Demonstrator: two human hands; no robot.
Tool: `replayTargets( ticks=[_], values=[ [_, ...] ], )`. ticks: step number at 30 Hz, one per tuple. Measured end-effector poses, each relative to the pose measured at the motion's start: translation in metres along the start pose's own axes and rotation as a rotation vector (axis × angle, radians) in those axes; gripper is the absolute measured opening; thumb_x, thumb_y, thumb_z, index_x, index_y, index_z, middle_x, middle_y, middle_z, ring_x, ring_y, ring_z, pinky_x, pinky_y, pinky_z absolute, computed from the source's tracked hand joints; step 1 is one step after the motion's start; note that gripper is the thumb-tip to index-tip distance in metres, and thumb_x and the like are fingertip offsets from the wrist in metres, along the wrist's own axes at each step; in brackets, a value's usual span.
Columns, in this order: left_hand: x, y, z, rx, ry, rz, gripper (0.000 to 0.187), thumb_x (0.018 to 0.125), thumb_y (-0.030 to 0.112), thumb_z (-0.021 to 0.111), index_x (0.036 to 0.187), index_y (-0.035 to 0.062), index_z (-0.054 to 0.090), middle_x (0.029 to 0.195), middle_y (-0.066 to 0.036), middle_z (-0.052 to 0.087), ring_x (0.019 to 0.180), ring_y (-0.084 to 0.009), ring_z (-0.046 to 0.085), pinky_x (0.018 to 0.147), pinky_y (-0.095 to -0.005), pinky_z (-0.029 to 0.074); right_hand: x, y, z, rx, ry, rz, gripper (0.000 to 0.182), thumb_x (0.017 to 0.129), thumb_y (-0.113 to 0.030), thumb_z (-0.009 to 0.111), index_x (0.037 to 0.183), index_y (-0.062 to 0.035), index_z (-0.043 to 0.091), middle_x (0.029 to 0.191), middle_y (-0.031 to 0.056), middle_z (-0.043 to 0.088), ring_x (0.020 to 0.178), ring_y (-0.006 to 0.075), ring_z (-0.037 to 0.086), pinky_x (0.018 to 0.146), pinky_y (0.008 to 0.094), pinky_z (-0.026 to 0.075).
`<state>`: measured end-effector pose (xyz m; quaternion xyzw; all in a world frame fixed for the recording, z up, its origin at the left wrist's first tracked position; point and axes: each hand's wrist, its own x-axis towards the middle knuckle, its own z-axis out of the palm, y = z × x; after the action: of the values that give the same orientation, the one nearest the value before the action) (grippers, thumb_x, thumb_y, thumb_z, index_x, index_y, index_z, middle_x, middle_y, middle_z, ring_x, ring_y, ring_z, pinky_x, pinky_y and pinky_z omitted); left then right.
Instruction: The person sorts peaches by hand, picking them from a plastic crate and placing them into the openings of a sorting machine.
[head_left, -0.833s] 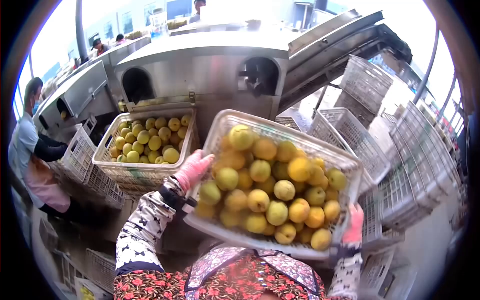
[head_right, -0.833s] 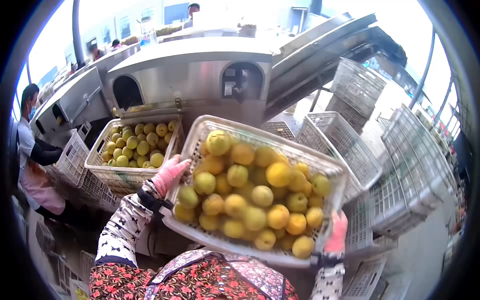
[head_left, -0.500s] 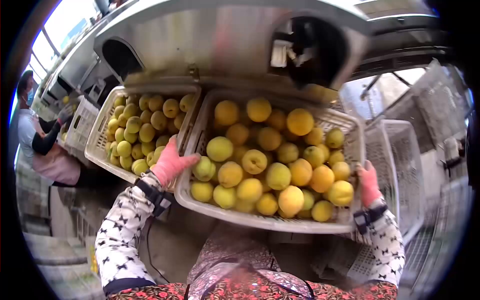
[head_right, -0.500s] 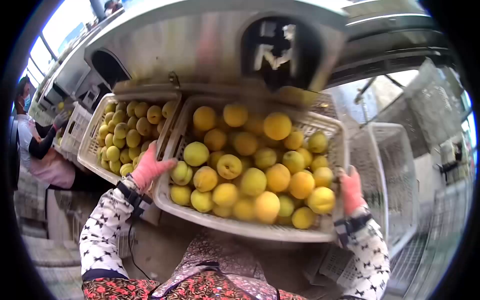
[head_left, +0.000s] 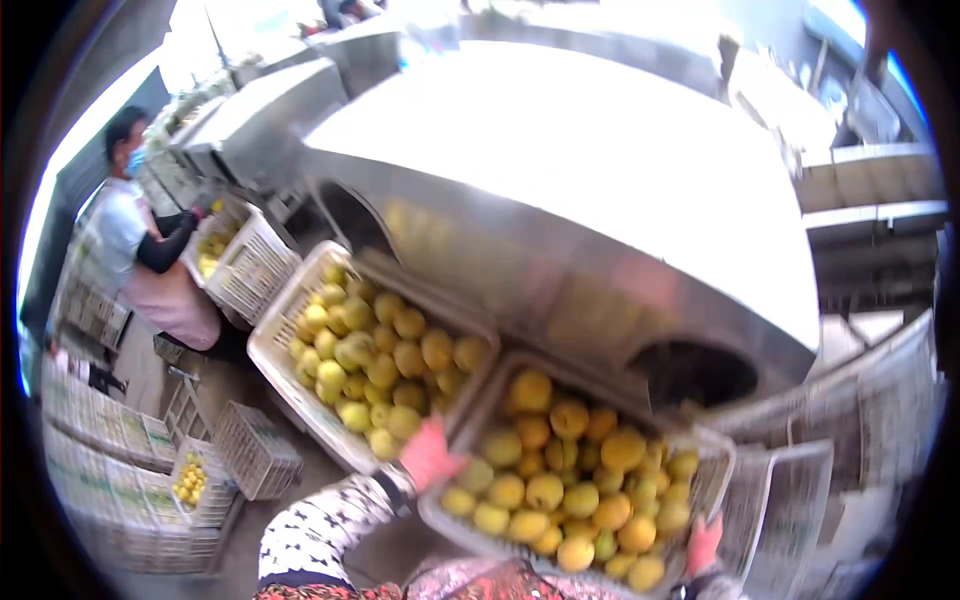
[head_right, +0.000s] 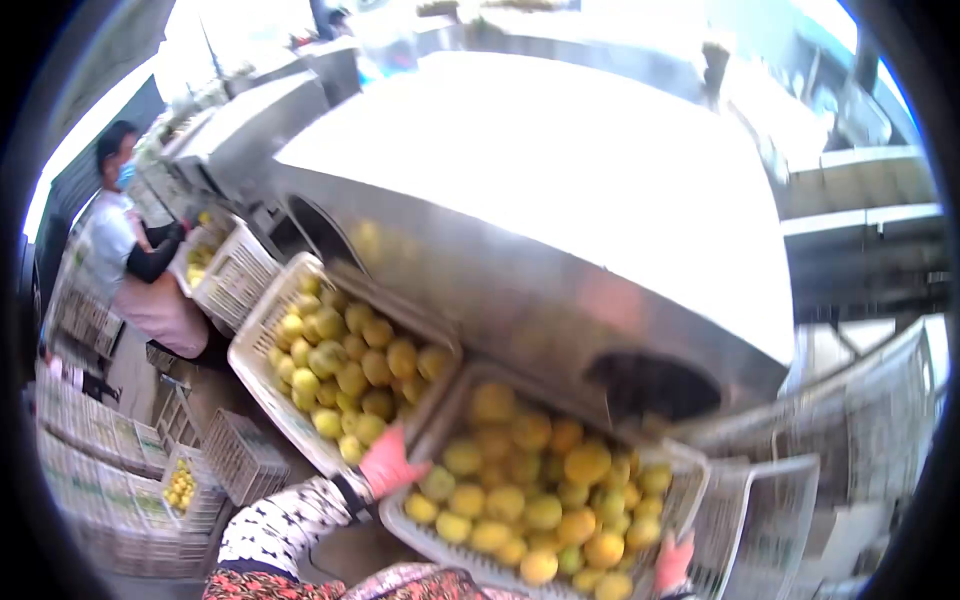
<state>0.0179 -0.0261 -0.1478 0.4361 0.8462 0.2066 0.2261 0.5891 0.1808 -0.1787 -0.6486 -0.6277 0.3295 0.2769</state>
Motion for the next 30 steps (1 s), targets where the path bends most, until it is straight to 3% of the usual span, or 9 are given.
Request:
replayTargets(
  ticks=[2,4,6,12,17,20,23,26,30],
  values=[
    [0.001,0.024,-0.029,0.014,-0.198,-0.179,0.095,0.074,0.048,0.077,0.138,-0.0104,0.038,0.133,-0.034,0.049,0.122,-0.0447,0.053,0.103,-0.0433,0.045,0.022,0.038,0.01,-0.046,-0.025,0.266,0.04,0.089,-0.016,0.063,0.123,0.004,0.056,0.1,0.0145,0.068,0.084,0.0242,0.067,0.075,0.0377,0.054],
    [-0.003,0.029,-0.037,-0.057,-0.185,-0.187,0.089,0.075,0.048,0.075,0.133,-0.0087,0.041,0.127,-0.034,0.052,0.116,-0.045,0.056,0.098,-0.0454,0.048,0.023,0.009,0.004,-0.408,-0.24,-0.127,0.035,0.095,-0.03,0.048,0.08,-0.0062,0.068,0.073,0.0166,0.067,0.067,0.0318,0.064,0.056,0.0467,0.048],
    [-0.003,0.008,-0.019,-0.054,-0.08,-0.097,0.074,0.079,0.044,0.072,0.126,-0.0054,0.044,0.121,-0.032,0.056,0.112,-0.0452,0.058,0.095,-0.0479,0.049,0.011,-0.025,0.008,-0.303,-0.345,-0.036,0.033,0.095,-0.027,0.048,0.079,-0.0041,0.066,0.071,0.015,0.065,0.065,0.032,0.061,0.057,0.0453,0.048],
    [-0.014,0.023,-0.037,0.012,-0.025,-0.028,0.028,0.086,0.019,0.056,0.105,-0.0015,0.06,0.101,-0.026,0.065,0.089,-0.0435,0.066,0.081,-0.0489,0.054,0.027,0.014,0.052,0.263,-0.266,0.205,0.026,0.091,-0.024,0.059,0.102,-0.001,0.064,0.086,0.0144,0.068,0.072,0.0262,0.065,0.06,0.0389,0.051],
    [0.004,-0.012,0.002,0.15,0.125,0.157,0.046,0.084,0.029,0.062,0.118,-0.0007,0.052,0.104,-0.027,0.063,0.092,-0.0436,0.064,0.079,-0.0497,0.054,0.016,-0.002,0.062,0.699,-0.204,0.299,0.032,0.088,-0.018,0.069,0.115,-0.0008,0.064,0.095,0.0082,0.069,0.077,0.022,0.068,0.063,0.0359,0.056],
    [0.011,-0.025,0.004,0.182,-0.028,-0.047,0.061,0.081,0.037,0.07,0.123,-0.0012,0.048,0.113,-0.027,0.059,0.103,-0.0425,0.061,0.085,-0.0485,0.052,-0.017,-0.072,0.028,0.695,-0.314,0.41,0.05,0.085,-0.016,0.073,0.127,0.0022,0.052,0.11,0.0116,0.066,0.094,0.0206,0.063,0.081,0.0351,0.052],
    [0.004,-0.005,-0.01,0.563,0.22,0.331,0.082,0.084,0.037,0.069,0.145,-0.0034,0.033,0.141,-0.029,0.042,0.13,-0.043,0.043,0.11,-0.0464,0.037,-0.025,-0.034,0.024,-0.199,-0.245,0.045,0.073,0.081,-0.03,0.077,0.139,-0.0025,0.042,0.12,0.024,0.06,0.105,0.0373,0.061,0.093,0.043,0.049],
    [0.008,0.042,-0.036,0.317,-0.212,0.522,0.076,0.083,0.036,0.07,0.143,0.0003,0.04,0.143,-0.026,0.042,0.132,-0.0437,0.041,0.11,-0.0469,0.036,-0.057,-0.106,0.026,-0.737,-0.085,-0.152,0.075,0.08,-0.031,0.077,0.141,-0.004,0.042,0.122,0.025,0.059,0.109,0.0379,0.06,0.098,0.0442,0.047],
    [0.017,0.061,-0.02,0.624,-0.547,0.588,0.074,0.075,0.032,0.075,0.14,0.0096,0.047,0.148,-0.029,0.035,0.133,-0.047,0.038,0.11,-0.0461,0.039,-0.057,-0.173,0.078,-0.166,-0.184,-0.149,0.075,0.078,-0.031,0.077,0.141,-0.0046,0.046,0.125,0.0216,0.059,0.107,0.0374,0.061,0.094,0.0439,0.05]
  ],
)
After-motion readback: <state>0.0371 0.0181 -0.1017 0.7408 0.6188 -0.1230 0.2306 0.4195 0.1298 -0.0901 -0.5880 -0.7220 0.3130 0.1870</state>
